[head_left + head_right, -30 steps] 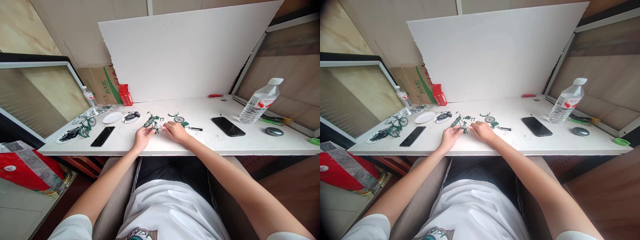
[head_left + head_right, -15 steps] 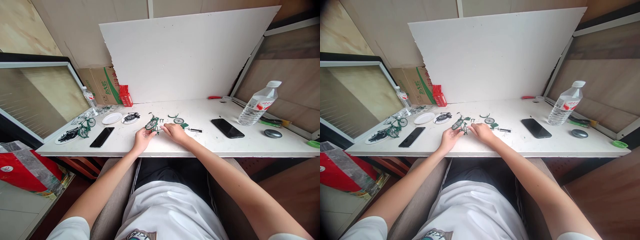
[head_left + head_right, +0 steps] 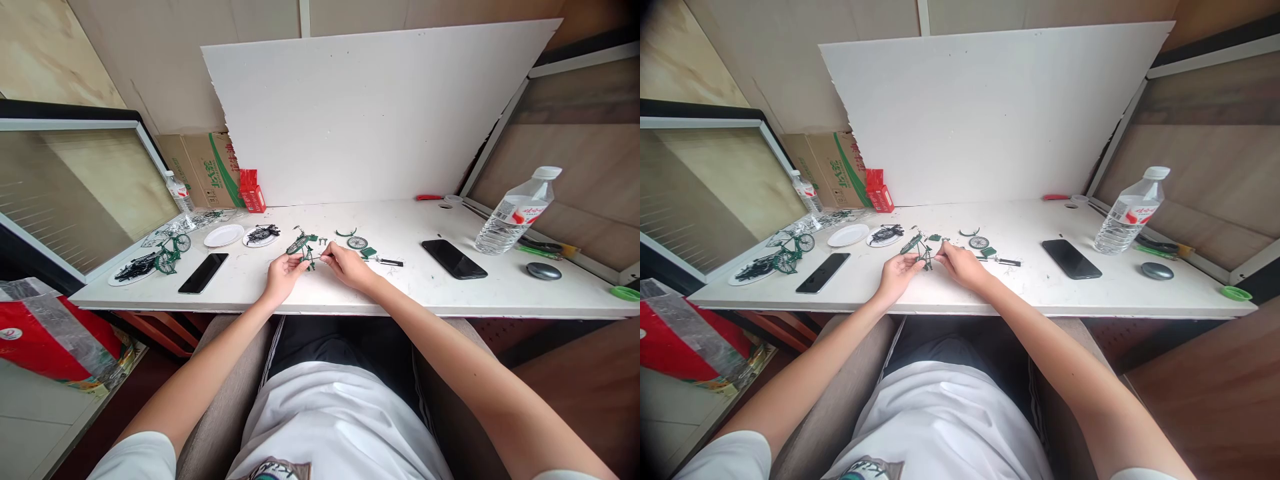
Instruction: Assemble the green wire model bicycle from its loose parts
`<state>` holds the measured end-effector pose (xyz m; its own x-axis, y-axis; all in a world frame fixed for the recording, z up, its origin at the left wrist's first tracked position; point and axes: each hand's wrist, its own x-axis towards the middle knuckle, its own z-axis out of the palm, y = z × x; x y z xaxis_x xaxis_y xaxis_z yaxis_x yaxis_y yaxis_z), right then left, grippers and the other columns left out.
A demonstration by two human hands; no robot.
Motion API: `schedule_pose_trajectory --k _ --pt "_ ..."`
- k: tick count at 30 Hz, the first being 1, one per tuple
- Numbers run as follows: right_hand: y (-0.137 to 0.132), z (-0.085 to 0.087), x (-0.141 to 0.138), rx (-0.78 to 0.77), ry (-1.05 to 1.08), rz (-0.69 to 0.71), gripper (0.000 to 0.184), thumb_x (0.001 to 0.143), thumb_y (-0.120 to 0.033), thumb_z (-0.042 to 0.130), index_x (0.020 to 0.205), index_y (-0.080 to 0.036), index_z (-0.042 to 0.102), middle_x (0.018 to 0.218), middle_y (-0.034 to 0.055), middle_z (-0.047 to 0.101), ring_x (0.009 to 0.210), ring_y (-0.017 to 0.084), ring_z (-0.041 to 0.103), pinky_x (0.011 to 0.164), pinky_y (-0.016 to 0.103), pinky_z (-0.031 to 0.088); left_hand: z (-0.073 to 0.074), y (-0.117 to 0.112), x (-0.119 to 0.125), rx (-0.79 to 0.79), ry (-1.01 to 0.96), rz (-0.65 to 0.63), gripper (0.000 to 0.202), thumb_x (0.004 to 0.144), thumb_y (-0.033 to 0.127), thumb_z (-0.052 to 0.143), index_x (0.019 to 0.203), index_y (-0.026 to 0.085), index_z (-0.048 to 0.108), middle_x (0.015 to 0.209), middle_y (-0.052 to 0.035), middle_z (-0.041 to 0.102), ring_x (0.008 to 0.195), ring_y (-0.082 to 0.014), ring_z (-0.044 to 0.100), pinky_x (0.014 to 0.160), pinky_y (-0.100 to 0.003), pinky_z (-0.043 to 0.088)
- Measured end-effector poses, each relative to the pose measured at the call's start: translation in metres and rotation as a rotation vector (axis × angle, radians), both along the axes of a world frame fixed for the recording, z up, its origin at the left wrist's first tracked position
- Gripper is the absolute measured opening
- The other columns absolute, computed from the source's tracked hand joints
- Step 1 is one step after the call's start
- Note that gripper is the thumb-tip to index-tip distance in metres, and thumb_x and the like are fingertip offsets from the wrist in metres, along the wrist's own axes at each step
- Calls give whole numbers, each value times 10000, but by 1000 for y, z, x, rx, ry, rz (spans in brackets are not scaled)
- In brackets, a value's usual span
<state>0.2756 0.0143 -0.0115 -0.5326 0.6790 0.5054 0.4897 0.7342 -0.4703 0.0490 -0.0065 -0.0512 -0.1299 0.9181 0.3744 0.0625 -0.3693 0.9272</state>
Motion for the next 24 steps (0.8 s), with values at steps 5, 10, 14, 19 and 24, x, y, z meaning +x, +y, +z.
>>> schedule_pose_trajectory --k 5,10,14,19,24 --pt "2 -1 1 39 -29 -24 241 1114 -419 452 1064 -216 570 962 82 764 735 212 655 688 299 414 -3 2 -1 -2 -3 -26 400 745 377 913 1034 139 772 1002 -116 802 896 -218 745 911 -385 594" --pt "2 -1 -1 77 -75 -66 244 1120 -396 463 1104 -206 616 919 75 770 727 220 661 683 298 412 -5 4 -1 12 -15 -36 394 747 369 909 1032 135 770 978 -112 800 890 -217 746 916 -390 595" --pt "2 -1 -3 222 -128 -59 310 1135 -363 427 1125 -197 689 1021 113 774 867 238 696 721 307 433 -3 3 0 16 -15 -13 394 753 371 905 1035 134 766 970 -114 796 887 -220 743 899 -385 595" --pt "1 -1 -1 386 -243 -3 340 1141 -342 430 1233 -196 724 948 99 782 824 220 688 677 306 376 -1 3 -2 43 10 14 337 798 356 869 1040 146 762 971 -112 791 886 -212 733 879 -362 587" --pt "-6 0 -7 408 -334 -24 400 1152 -375 394 1158 -185 746 758 68 730 636 176 589 612 306 264 -5 6 -4 38 1 30 256 809 279 835 1003 148 731 951 -110 773 884 -210 728 853 -354 584"
